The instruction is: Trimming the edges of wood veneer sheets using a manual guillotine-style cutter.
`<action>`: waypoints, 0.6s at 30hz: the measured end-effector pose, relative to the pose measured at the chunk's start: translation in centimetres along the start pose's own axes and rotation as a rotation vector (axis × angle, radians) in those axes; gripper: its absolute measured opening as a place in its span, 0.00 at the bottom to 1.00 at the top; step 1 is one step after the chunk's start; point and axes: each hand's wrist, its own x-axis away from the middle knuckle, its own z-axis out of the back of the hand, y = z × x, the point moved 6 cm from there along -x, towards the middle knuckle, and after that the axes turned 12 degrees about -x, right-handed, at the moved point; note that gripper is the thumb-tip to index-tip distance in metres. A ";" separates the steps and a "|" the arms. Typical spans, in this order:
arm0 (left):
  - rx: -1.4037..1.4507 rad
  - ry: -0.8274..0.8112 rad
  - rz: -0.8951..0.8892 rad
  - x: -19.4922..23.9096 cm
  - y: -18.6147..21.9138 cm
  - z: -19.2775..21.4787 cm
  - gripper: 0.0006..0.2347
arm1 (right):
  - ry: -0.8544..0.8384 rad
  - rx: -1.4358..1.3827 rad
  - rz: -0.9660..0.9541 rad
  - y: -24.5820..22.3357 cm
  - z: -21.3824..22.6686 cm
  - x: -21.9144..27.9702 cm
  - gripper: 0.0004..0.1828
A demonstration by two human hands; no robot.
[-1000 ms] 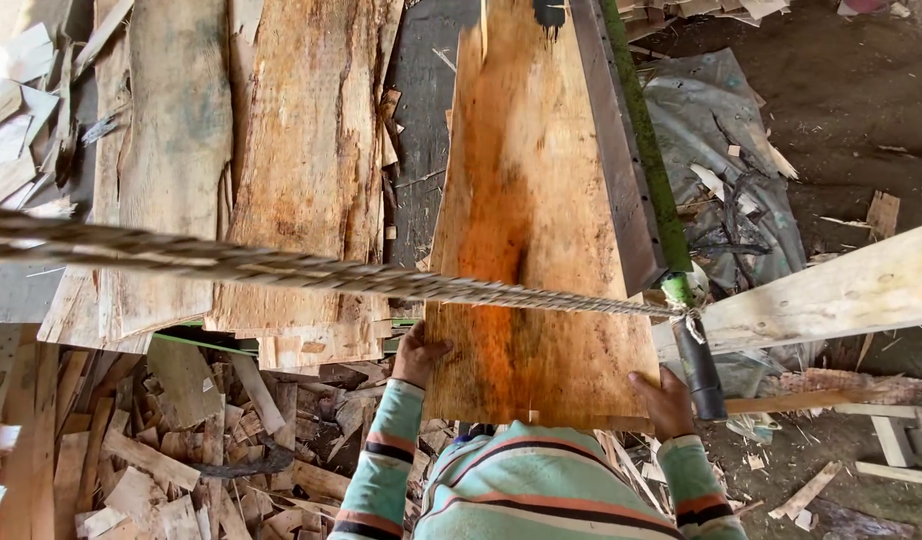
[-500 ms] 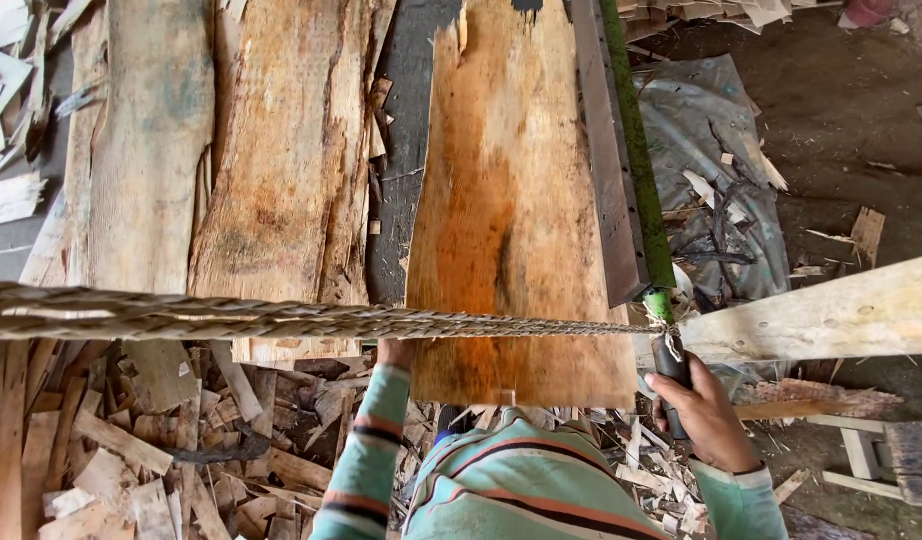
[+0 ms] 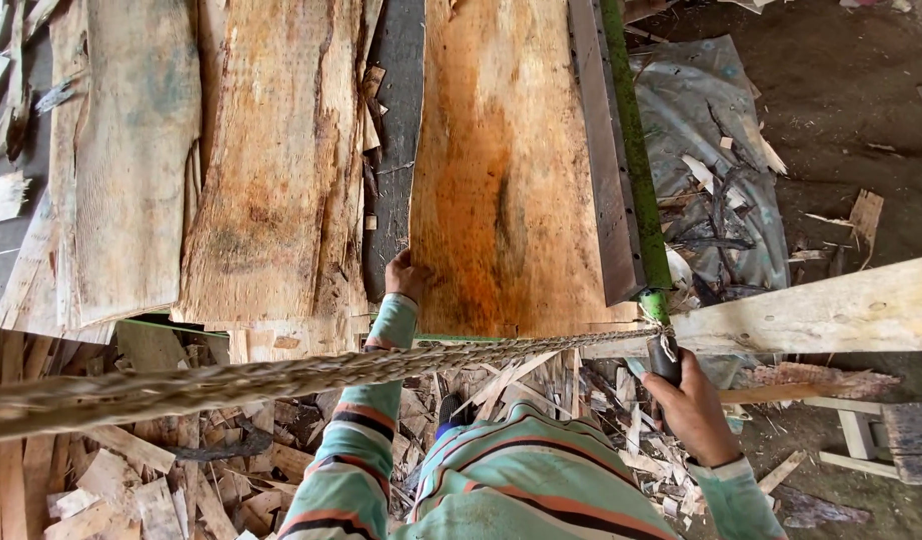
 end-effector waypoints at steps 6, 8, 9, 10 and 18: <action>0.043 0.023 0.102 -0.9 0.0 -0.2 0.27 | -0.076 0.090 -0.005 0.6 -0.1 -0.8 0.29; 0.017 0.003 0.095 -0.6 0.6 -0.4 0.25 | -0.095 0.133 0.001 -1.0 1.3 0.0 0.31; -0.007 -0.014 0.087 -0.4 0.7 -0.4 0.24 | -0.117 0.179 0.010 -1.7 1.9 0.3 0.32; -0.017 -0.017 0.098 -0.3 0.5 -0.3 0.24 | -0.119 0.172 -0.003 -3.7 2.4 1.5 0.32; 0.014 -0.080 0.053 -1.4 -2.2 0.8 0.19 | 0.090 -0.101 0.015 2.5 -1.6 -0.3 0.32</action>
